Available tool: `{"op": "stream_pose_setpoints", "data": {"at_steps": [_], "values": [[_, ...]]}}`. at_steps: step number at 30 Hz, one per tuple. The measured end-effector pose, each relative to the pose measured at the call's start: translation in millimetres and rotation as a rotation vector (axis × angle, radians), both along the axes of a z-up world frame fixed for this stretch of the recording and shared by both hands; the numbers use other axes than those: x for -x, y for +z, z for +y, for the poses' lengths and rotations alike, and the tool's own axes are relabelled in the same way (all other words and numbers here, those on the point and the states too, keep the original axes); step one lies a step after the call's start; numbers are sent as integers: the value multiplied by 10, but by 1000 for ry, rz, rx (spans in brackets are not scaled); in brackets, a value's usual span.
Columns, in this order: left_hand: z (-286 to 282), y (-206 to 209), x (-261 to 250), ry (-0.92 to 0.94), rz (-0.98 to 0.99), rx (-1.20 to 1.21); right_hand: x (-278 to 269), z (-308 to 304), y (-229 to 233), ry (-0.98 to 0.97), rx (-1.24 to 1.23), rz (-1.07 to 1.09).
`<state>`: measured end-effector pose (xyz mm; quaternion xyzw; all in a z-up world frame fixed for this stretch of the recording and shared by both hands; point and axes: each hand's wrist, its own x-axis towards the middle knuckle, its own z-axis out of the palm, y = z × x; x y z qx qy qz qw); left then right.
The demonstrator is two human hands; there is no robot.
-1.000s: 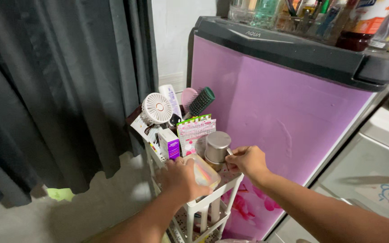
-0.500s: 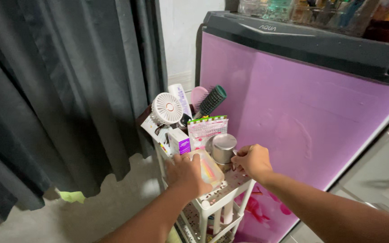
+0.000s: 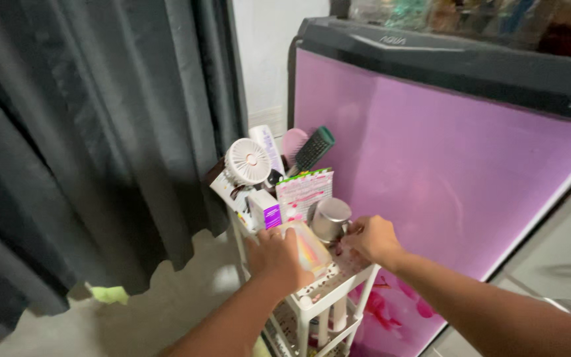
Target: The person moves various personal care and household items from a cluttered countertop onto a white three-tier rolling cart. Items handled include bottles, boxes, a hairbrush, a small fan, and a trophy, which are placed on different shelves of the cart.
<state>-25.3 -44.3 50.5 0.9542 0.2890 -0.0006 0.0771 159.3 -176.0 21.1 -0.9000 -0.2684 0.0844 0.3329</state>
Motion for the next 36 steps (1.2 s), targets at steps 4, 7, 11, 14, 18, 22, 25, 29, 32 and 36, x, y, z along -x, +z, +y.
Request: {"op": "stream_pose_setpoints", "data": {"at_steps": [4,7,11,14,18,22,25,29,32,36], "values": [[-37,47,-25,30,44,-16,100,-228,157,59,26,-174],[-130,148,-100,94,-151,-13,307,-424,406,79,61,-289],[-308,429,-235,77,-450,-22,624,-659,935,53,262,-492],[-493,681,-325,4,-542,-51,842,-892,1349,149,78,-744],[-850,1022,-472,-44,-909,-69,1024,-1284,1814,250,-248,-1120],[-1278,1379,-624,-64,-1110,-53,978,-1769,2174,126,-320,-1192],[-1629,1623,-725,-115,-1229,-17,764,-2207,2338,16,-337,-1142],[-2123,1952,-904,-240,-1352,-65,240,-2832,2458,-210,-389,-1038],[-2495,2099,-1062,-334,-1424,-107,-273,-3380,2471,-370,-456,-973],[-2956,2264,-1332,-458,-1461,-156,-1030,-4125,2550,-600,-565,-849]]}}
